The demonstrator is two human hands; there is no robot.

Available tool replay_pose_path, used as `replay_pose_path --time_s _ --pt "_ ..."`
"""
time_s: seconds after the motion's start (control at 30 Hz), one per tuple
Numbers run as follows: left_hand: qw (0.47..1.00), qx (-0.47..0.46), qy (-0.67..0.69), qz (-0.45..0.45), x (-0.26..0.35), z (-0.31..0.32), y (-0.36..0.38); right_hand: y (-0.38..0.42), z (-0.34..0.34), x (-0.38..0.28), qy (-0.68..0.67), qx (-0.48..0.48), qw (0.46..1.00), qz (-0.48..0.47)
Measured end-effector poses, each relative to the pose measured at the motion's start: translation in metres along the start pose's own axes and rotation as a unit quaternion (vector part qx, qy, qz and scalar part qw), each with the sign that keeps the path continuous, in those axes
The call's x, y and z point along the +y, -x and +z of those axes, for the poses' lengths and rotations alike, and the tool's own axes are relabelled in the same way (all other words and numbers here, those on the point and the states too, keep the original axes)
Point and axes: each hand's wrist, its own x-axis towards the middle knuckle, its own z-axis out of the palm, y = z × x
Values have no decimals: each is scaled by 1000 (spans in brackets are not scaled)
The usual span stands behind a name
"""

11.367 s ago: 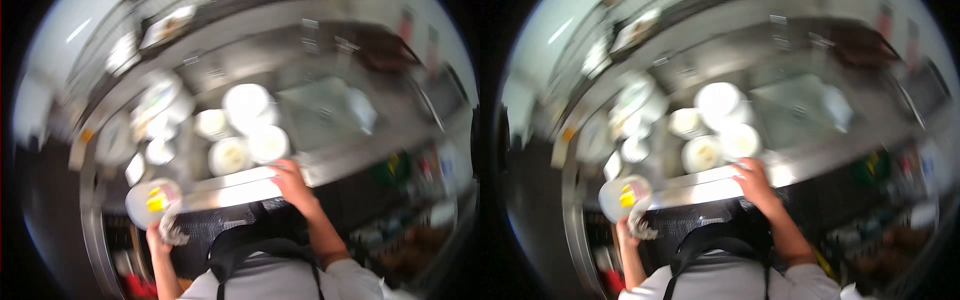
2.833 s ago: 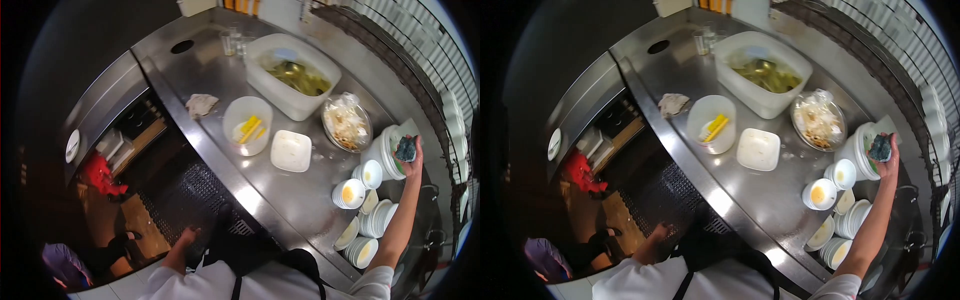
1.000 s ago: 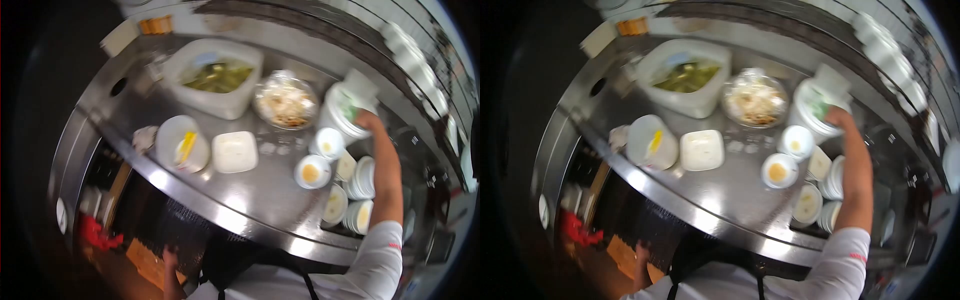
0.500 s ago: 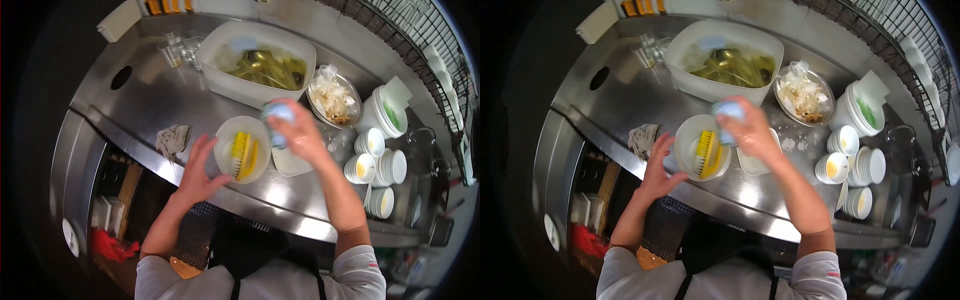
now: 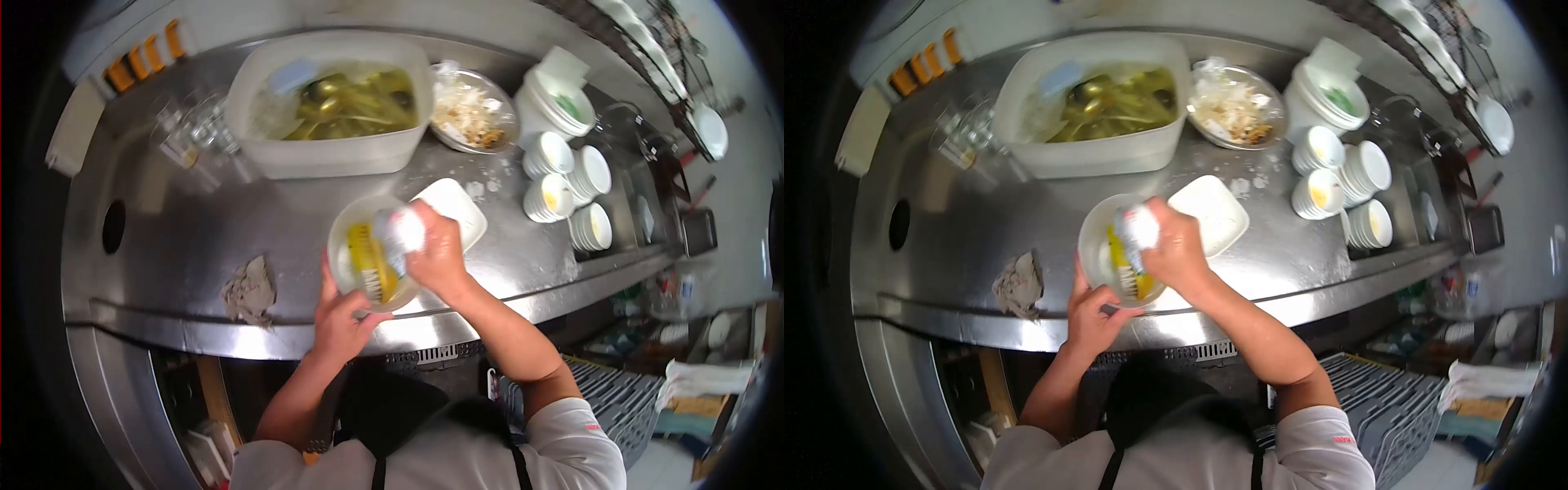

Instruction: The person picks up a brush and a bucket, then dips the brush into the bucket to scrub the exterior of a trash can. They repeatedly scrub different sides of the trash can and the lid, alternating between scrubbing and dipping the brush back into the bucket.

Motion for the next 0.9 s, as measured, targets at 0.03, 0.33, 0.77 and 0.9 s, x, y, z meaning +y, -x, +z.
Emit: replay_pose_path --time_s 0.03,0.33,0.77,0.9 --pt "1000 -2 16 7 -5 -1 -3 4 -13 9 -19 68 997 5" --pt "995 -5 80 59 19 -47 6 -13 -150 143 -539 276 733 310" --pt "903 -285 165 275 107 69 12 198 -200 -105 42 334 930 149" --pt "826 -372 203 373 128 155 65 304 -176 -91 196 107 876 428"
